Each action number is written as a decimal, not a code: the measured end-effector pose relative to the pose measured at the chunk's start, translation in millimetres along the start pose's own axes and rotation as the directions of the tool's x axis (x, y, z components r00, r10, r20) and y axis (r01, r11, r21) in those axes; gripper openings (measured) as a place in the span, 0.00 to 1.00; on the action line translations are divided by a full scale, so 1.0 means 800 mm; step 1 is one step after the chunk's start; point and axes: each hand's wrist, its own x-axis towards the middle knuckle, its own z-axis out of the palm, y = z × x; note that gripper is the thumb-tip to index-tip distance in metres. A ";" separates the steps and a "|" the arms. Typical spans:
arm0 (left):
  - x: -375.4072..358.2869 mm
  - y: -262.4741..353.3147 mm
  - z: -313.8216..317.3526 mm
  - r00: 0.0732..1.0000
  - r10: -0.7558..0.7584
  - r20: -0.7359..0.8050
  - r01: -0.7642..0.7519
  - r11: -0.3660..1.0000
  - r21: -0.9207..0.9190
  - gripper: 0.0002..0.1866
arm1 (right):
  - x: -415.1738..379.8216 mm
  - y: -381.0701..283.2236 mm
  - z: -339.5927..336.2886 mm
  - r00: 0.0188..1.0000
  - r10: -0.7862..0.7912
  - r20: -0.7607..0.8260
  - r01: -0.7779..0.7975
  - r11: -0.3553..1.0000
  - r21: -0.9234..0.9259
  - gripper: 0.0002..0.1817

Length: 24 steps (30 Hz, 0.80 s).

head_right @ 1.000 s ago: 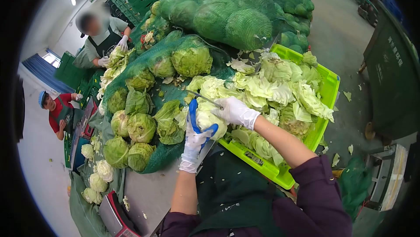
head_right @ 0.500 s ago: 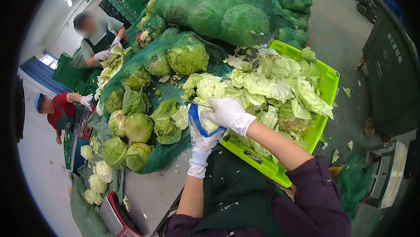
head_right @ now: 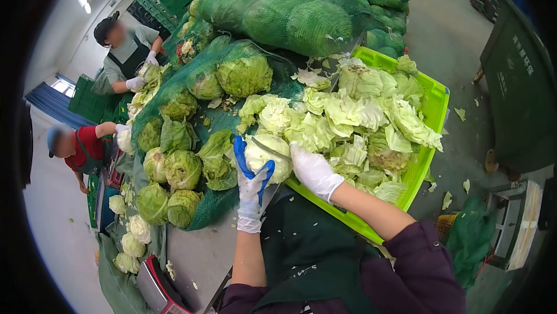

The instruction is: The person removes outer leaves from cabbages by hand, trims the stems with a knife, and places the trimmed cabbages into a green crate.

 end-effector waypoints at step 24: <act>-0.015 0.015 -0.025 0.997 -0.065 0.040 0.071 0.985 -0.157 0.52 | 0.030 0.005 -0.039 0.911 0.326 0.255 -0.352 0.933 0.067 0.05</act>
